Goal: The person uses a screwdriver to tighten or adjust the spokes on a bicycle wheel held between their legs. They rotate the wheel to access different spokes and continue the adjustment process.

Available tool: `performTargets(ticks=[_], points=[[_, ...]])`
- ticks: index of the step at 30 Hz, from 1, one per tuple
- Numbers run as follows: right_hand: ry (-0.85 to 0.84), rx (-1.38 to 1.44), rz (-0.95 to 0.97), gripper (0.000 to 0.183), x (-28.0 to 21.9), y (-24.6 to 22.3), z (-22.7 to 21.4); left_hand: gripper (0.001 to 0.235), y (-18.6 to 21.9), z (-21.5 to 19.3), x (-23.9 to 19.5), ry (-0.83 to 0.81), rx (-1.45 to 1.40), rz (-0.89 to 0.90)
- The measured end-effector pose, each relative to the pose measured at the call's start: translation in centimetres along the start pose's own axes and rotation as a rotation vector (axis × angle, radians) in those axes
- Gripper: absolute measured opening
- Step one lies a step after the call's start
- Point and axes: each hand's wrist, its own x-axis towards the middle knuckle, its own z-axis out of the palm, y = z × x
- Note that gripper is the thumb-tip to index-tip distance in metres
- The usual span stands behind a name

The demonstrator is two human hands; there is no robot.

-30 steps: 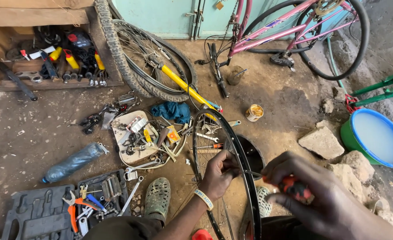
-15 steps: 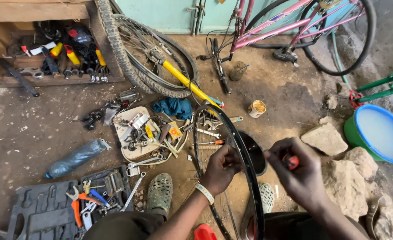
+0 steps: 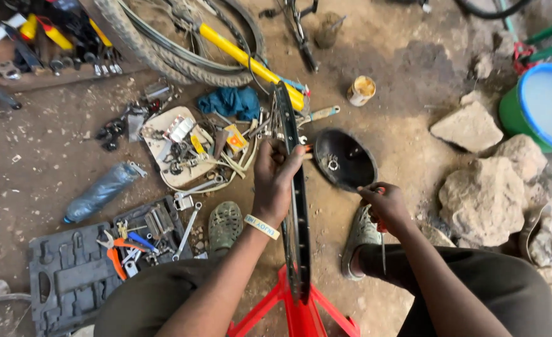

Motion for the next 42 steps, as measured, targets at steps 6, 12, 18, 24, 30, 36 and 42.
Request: performTargets(ticks=[6,12,18,24,30,36,42], points=[[-0.051,-0.302,0.223,0.016,3.9,15.0,1.1,0.035,0.9,1.5,-0.5,-0.086,0.008,-0.025],[-0.063,-0.733,0.312,0.016,4.9,30.2,2.7,0.031,0.7,4.4,-1.9,-0.206,0.002,-0.027],[-0.054,-0.519,0.457,0.045,2.2,27.8,2.4,0.023,3.3,6.9,-1.6,-0.246,0.071,-0.105],[-0.061,-0.470,0.551,0.046,3.5,26.8,4.4,0.023,2.2,7.7,-0.8,-0.204,0.092,-0.057],[0.021,-0.524,0.773,0.031,4.0,25.0,5.0,0.025,2.1,7.4,0.0,-0.165,0.044,-0.021],[0.106,-0.385,0.927,0.056,5.0,27.1,5.5,0.022,1.9,6.3,0.5,-0.157,0.049,0.005],[0.081,-0.561,0.873,0.046,5.0,25.9,5.5,0.023,2.1,6.3,0.7,-0.171,0.185,0.044]])
